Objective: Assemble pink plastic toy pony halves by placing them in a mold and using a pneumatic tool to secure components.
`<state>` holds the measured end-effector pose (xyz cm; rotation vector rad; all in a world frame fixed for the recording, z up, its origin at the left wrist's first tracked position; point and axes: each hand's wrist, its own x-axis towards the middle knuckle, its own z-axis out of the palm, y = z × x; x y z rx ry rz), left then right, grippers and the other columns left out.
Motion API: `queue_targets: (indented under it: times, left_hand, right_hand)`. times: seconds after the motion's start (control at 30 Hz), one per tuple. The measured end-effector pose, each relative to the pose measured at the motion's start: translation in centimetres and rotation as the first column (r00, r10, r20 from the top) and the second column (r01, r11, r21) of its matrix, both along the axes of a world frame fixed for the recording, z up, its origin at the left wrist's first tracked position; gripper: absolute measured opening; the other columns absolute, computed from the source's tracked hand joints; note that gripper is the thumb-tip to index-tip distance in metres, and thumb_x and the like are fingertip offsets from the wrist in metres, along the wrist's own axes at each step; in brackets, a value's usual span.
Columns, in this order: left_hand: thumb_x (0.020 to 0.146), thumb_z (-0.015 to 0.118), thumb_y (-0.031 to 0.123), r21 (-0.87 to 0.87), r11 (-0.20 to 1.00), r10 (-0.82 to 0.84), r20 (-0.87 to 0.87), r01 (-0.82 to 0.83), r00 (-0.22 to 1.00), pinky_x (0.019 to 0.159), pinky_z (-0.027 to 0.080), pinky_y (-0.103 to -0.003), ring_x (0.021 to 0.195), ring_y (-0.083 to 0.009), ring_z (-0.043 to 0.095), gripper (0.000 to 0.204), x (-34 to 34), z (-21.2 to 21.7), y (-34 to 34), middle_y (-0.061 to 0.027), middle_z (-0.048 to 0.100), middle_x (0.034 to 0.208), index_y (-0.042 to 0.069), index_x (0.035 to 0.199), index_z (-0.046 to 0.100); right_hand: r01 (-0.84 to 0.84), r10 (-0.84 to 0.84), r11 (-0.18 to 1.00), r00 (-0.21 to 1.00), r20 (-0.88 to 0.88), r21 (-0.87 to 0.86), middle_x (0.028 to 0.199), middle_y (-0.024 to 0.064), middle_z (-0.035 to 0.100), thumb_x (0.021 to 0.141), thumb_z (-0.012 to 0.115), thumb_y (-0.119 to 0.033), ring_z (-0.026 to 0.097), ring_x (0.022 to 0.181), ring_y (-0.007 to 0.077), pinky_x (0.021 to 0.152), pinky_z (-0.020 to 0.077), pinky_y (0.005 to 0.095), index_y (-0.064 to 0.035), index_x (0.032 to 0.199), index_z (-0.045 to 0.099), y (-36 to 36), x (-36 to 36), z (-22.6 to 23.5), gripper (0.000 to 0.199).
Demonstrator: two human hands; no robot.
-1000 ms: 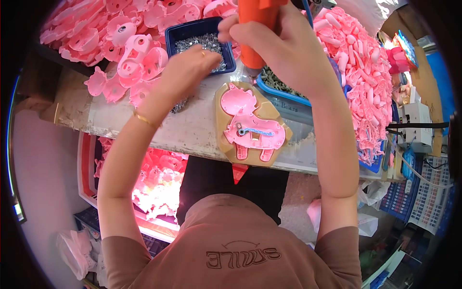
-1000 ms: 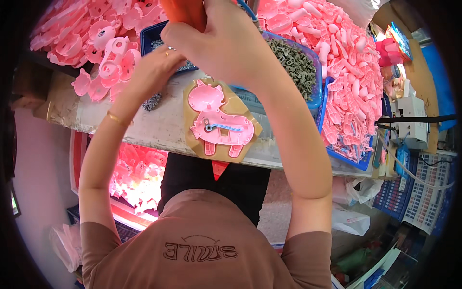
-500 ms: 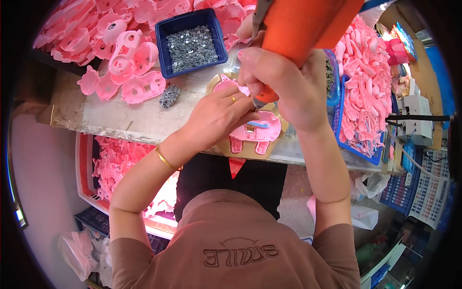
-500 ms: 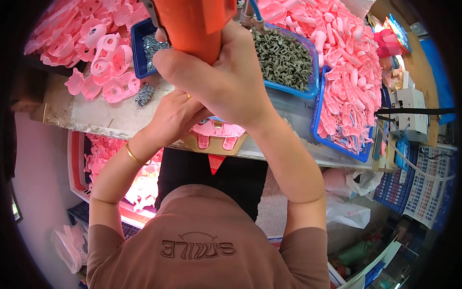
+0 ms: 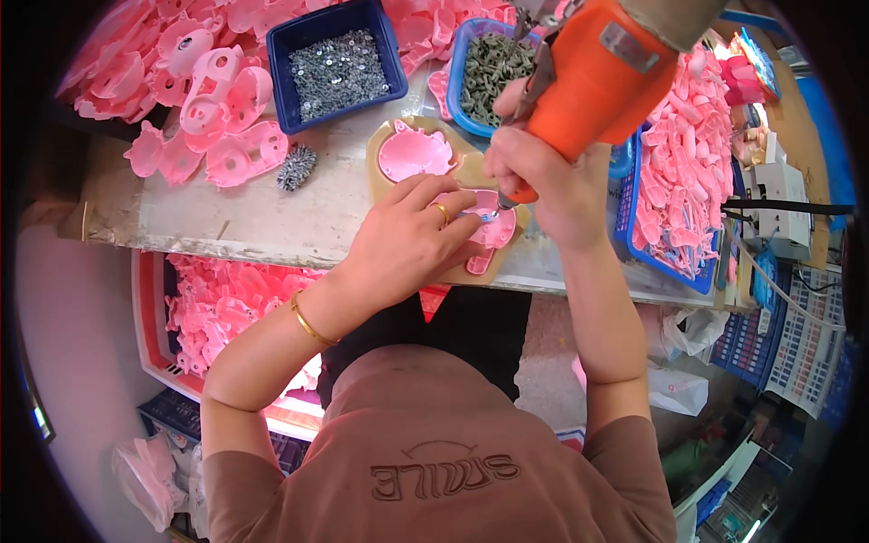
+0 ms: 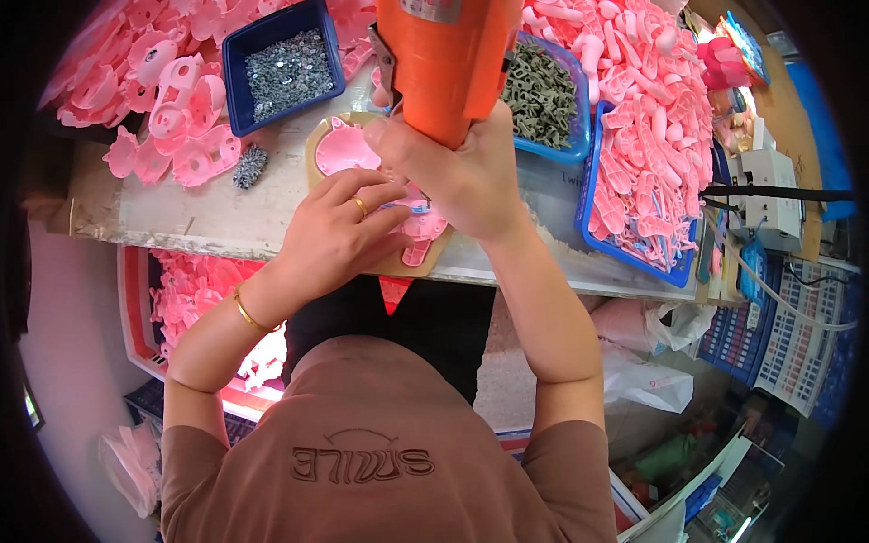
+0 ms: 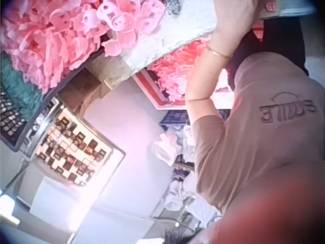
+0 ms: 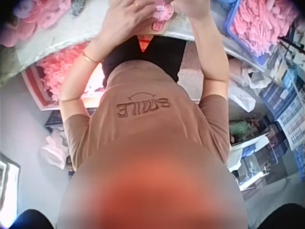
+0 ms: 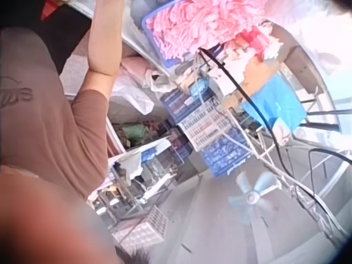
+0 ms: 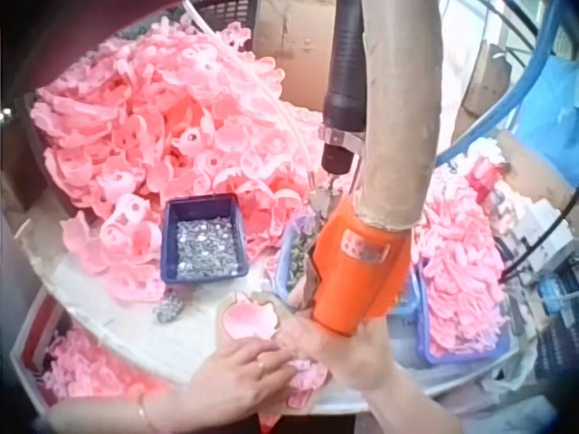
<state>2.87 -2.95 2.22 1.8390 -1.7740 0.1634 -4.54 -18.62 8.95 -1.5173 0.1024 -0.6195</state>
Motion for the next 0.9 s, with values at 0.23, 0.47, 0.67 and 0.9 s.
queue_targets:
  times: [0.23,0.47,0.67,0.9]
  left_hand:
    - [0.08,0.068,0.022,0.035,0.999,0.009,0.014,-0.009,1.0,0.098,0.045,-0.036,0.115,-0.0216,0.057,0.021,-0.4,-0.8,-0.1,-0.0026,0.064,0.11,0.009,0.097,0.068]
    - [0.08,0.07,0.021,0.035,0.999,0.017,-0.018,-0.017,1.0,0.096,0.047,-0.035,0.114,-0.0222,0.057,0.02,-0.6,-1.1,-0.2,-0.0015,0.065,0.107,0.009,0.096,0.068]
    - [0.079,0.071,0.021,0.035,0.999,0.022,-0.042,-0.021,0.999,0.096,0.048,-0.036,0.114,-0.0231,0.056,0.022,-0.7,-1.0,-0.1,-0.0014,0.065,0.104,0.009,0.096,0.068]
    - [0.079,0.074,0.019,-0.006,1.0,0.022,-0.065,-0.022,0.998,0.099,0.047,-0.037,0.118,-0.0245,0.055,0.027,-1.0,-0.4,0.9,-0.004,0.063,0.115,0.008,0.102,0.066]
  right_hand:
    - [0.019,-0.018,0.998,1.0,-0.022,0.051,0.065,0.0053,0.058,0.084,0.06,-0.002,0.053,0.052,0.009,0.049,0.0433,0.0233,0.0022,0.1,0.056,0.0,-0.3,-1.1,0.017]
    - [0.017,-0.016,0.998,1.0,0.011,-0.054,0.07,0.004,0.057,0.082,0.061,0.003,0.054,0.053,0.0085,0.047,0.0429,0.022,-0.0004,0.096,0.054,-0.2,-0.8,-2.5,0.016]
    - [0.052,-0.052,0.999,0.998,0.036,-0.004,0.086,0.0037,0.06,0.084,0.063,0.001,0.057,0.059,0.0092,0.047,0.0443,0.0239,0.0016,0.116,0.05,0.4,-0.4,-2.5,0.034]
    - [-0.176,0.176,0.981,0.984,-0.012,-0.08,0.091,0.0037,0.063,0.088,0.067,-0.006,0.062,0.078,0.0127,0.067,0.05,0.0244,0.0017,0.129,0.048,-0.1,0.5,0.6,0.045]
